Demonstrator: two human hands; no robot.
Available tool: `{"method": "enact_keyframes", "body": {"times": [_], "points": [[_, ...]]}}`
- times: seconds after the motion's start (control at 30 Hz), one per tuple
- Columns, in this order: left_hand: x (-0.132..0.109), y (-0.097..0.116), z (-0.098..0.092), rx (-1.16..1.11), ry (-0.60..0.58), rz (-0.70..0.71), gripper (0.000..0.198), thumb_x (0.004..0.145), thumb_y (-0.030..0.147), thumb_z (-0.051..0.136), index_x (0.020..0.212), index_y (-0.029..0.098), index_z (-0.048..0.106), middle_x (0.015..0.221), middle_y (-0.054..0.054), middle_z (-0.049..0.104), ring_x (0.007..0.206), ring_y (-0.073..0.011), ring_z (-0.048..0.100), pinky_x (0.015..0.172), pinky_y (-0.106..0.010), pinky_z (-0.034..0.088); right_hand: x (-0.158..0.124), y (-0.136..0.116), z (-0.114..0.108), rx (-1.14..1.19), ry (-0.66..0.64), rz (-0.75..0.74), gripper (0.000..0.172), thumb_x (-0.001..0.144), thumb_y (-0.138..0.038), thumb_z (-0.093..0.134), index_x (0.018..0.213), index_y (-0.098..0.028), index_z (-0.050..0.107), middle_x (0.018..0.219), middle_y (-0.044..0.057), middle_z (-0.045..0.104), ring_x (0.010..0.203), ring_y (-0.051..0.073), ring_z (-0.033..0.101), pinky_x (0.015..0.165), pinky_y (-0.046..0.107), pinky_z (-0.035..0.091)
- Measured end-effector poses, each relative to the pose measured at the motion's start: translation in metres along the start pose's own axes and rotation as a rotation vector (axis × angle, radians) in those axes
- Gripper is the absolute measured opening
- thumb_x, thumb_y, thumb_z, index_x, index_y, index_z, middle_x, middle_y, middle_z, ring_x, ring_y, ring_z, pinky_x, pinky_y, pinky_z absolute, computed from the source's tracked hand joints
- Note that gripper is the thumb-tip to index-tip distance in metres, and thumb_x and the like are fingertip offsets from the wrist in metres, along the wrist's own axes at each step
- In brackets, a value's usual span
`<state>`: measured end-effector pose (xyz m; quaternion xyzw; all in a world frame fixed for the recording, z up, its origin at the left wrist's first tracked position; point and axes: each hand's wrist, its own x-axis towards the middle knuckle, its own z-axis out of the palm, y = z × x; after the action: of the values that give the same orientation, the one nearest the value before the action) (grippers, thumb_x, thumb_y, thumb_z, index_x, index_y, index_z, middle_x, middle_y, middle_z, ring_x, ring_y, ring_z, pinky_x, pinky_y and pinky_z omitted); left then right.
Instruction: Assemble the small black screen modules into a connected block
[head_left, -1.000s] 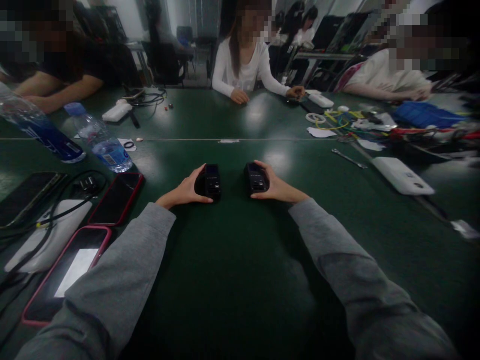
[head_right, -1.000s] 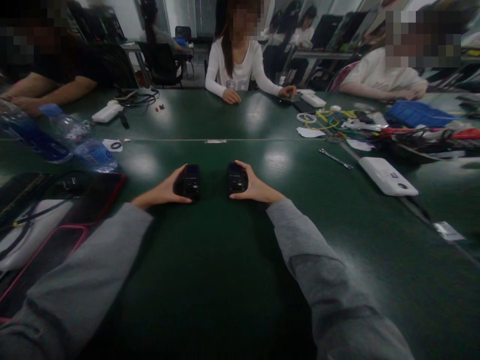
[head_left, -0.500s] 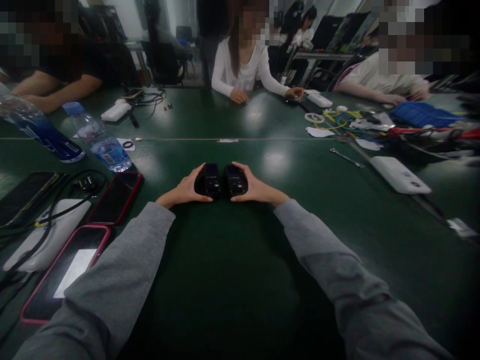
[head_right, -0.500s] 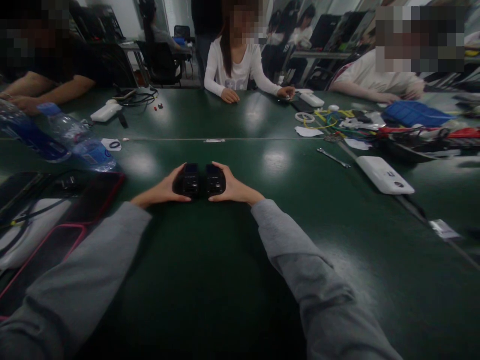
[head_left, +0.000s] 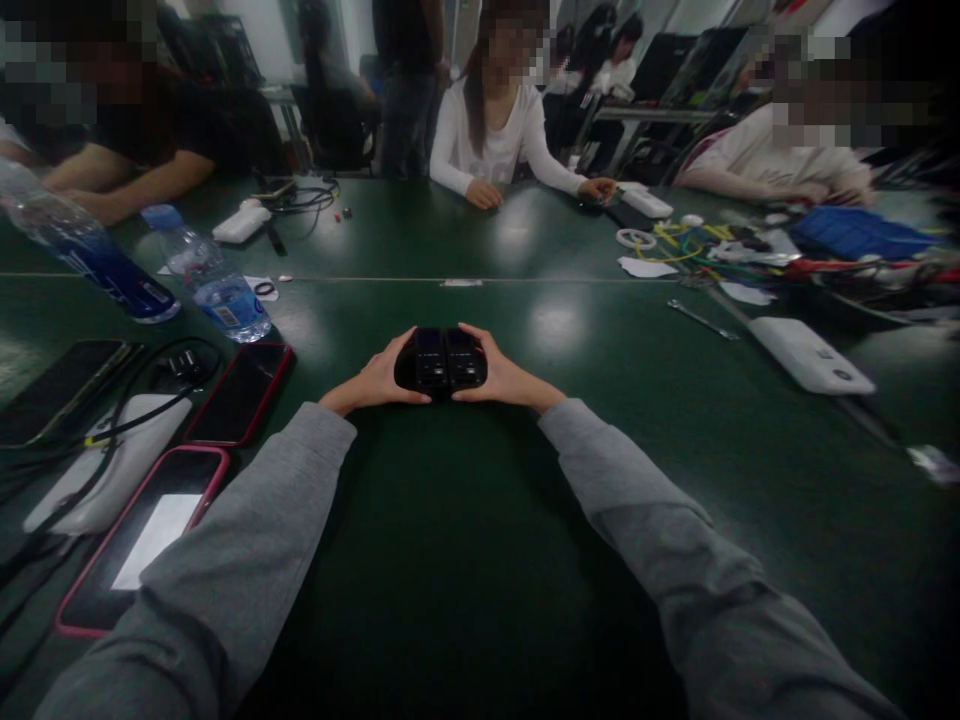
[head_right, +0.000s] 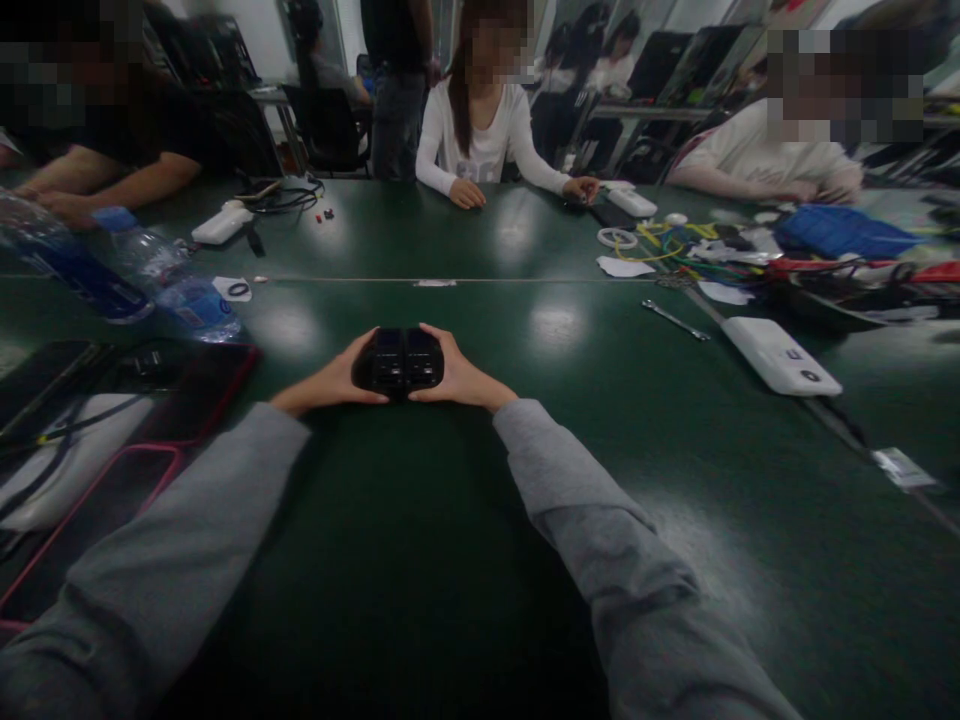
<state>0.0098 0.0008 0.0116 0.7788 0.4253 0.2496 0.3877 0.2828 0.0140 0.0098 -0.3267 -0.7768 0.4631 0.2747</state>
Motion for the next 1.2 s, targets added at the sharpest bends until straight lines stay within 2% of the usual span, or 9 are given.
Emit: {"method": "enact_keyframes", "body": {"times": [0.13,0.27,0.4,0.6,0.73,0.93,1.2], "points": [[0.0,-0.002,0.001,0.004,0.009,0.0,0.125,0.059,0.052,0.084,0.156,0.022,0.012,0.161,-0.018,0.022,0.147,-0.0419,0.022,0.119,-0.063,0.017,0.0,0.0,-0.003,-0.013,-0.013,-0.003,0.12,0.06,-0.048,0.088,0.152,-0.03,0.013,0.156,0.015,0.02,0.143,0.038,0.027,0.117,0.061,0.023],[0.0,-0.004,0.001,-0.001,0.006,0.004,0.125,0.059,0.052,0.085,0.157,0.023,0.012,0.162,-0.017,0.022,0.148,-0.0413,0.022,0.119,-0.062,0.018,-0.006,0.002,-0.02,-0.06,-0.045,-0.004,0.121,0.06,-0.048,0.088,0.153,-0.03,0.013,0.155,0.014,0.024,0.143,0.039,0.026,0.117,0.062,0.022],[0.0,-0.001,0.0,0.004,0.004,-0.01,0.127,0.058,0.051,0.086,0.157,0.021,0.011,0.162,-0.018,0.02,0.148,-0.0408,0.022,0.12,-0.059,0.018,-0.012,0.004,-0.029,-0.071,-0.022,0.041,0.123,0.059,-0.049,0.089,0.153,-0.029,0.012,0.154,0.015,0.026,0.142,0.041,0.027,0.117,0.063,0.021],[0.001,0.005,0.002,0.019,0.01,-0.016,0.125,0.059,0.052,0.084,0.157,0.024,0.012,0.161,-0.017,0.023,0.147,-0.0421,0.024,0.118,-0.063,0.019,-0.01,0.003,-0.014,-0.02,0.002,0.005,0.12,0.061,-0.046,0.088,0.153,-0.03,0.012,0.155,0.015,0.023,0.143,0.038,0.026,0.117,0.062,0.022],[0.002,0.005,0.006,0.061,0.0,-0.018,0.123,0.061,0.052,0.083,0.157,0.024,0.011,0.159,-0.018,0.029,0.146,-0.0444,0.024,0.117,-0.068,0.015,-0.008,0.002,-0.007,-0.011,0.006,-0.004,0.119,0.063,-0.047,0.088,0.153,-0.03,0.013,0.156,0.015,0.022,0.143,0.037,0.027,0.117,0.061,0.024],[0.003,0.004,0.008,0.105,-0.003,-0.046,0.125,0.061,0.054,0.081,0.158,0.022,0.008,0.161,-0.018,0.025,0.147,-0.0437,0.022,0.118,-0.067,0.013,-0.007,0.005,-0.007,-0.028,0.003,-0.014,0.119,0.063,-0.046,0.088,0.154,-0.03,0.013,0.156,0.014,0.021,0.143,0.037,0.026,0.117,0.059,0.025],[0.003,0.006,0.008,0.146,0.007,-0.056,0.127,0.059,0.056,0.081,0.158,0.021,0.009,0.16,-0.019,0.027,0.146,-0.0431,0.027,0.117,-0.066,0.017,-0.007,0.006,-0.006,-0.037,0.034,-0.023,0.118,0.063,-0.044,0.089,0.154,-0.029,0.016,0.156,0.014,0.023,0.143,0.037,0.028,0.117,0.059,0.026]]}}
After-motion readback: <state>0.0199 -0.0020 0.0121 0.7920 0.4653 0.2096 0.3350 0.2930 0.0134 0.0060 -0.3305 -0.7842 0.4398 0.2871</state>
